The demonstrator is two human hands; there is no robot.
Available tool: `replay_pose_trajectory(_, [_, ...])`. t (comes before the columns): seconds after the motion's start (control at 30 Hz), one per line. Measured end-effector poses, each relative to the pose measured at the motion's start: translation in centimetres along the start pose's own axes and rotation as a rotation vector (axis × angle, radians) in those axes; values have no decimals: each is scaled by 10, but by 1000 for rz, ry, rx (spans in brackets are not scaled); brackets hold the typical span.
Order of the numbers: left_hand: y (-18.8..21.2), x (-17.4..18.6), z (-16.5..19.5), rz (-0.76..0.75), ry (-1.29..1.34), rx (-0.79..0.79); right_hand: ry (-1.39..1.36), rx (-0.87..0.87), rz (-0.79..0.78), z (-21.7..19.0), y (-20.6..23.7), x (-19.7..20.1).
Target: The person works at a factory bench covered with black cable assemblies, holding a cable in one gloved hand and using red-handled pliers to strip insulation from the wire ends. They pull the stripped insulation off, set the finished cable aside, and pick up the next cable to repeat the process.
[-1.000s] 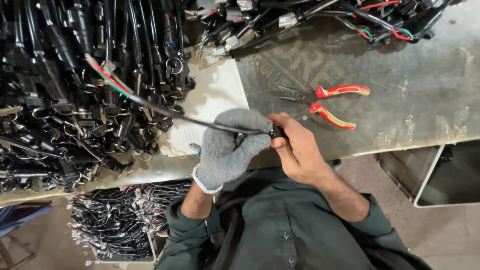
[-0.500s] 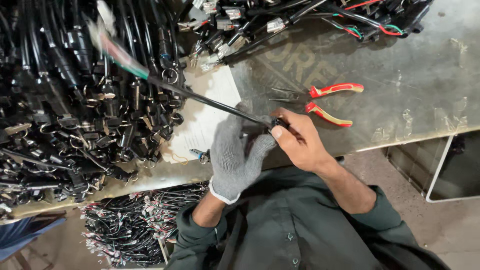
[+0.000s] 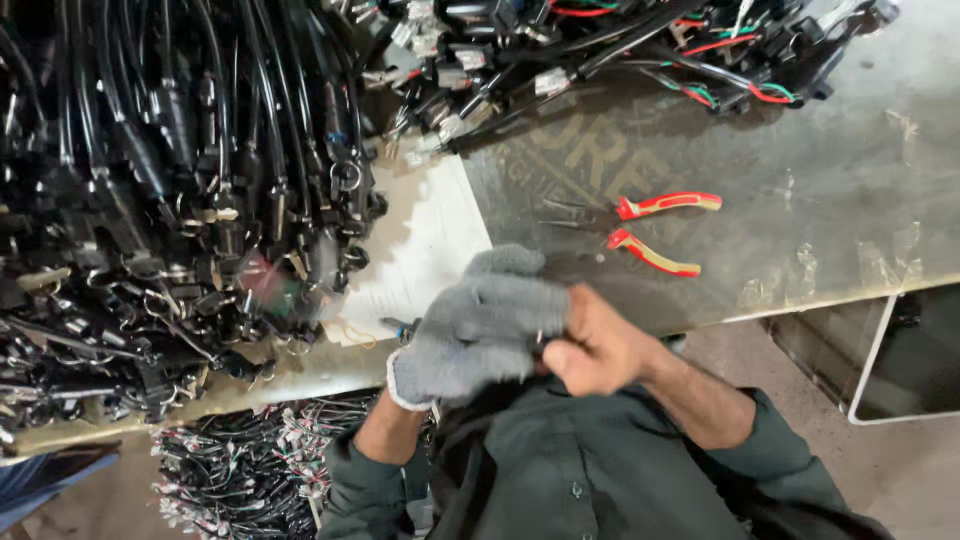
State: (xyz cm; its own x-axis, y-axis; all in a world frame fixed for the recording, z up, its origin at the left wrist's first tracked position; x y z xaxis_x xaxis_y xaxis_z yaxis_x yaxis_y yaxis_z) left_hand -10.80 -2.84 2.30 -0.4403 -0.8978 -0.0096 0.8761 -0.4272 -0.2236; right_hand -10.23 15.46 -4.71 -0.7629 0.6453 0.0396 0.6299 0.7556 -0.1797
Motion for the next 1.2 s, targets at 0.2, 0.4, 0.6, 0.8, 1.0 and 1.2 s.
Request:
replay_pose_trajectory(0.2, [3, -11, 2, 79, -55, 23, -809, -279, -57, 38, 26, -30])
replay_pose_trajectory(0.4, [0, -25, -18, 377, 189, 464, -483, -209, 387, 51, 17, -22])
replay_pose_trajectory(0.6, [-16, -21, -9, 286, -87, 156, 57, -272, 754, 23, 3, -4])
replay_pose_trajectory(0.8, [13, -13, -25, 422, 233, 240, 940, 4, 471, -59, -9, 30])
replay_pose_trajectory(1.0, [16, -7, -15, 367, 231, 174, 1459, -271, 374, -30, 11, 66])
replay_pose_trajectory(1.2, [1, -20, 8, 201, 248, 205, 372, -370, 678, -7, 32, 67])
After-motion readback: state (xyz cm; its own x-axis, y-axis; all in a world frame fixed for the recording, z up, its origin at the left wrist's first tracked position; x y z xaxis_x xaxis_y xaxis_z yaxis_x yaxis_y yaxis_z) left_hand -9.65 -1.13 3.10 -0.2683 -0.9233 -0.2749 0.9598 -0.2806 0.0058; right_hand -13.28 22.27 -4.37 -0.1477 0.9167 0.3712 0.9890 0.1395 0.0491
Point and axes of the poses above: each hand's wrist, its own y-axis away from the middle knuckle, its own x-axis out of the back of the hand, z = x × y, the point moved 4 cm from there along -y, towards the middle knuckle, and after that the axes turned 3 degrees about y, right-handed, at the moved point
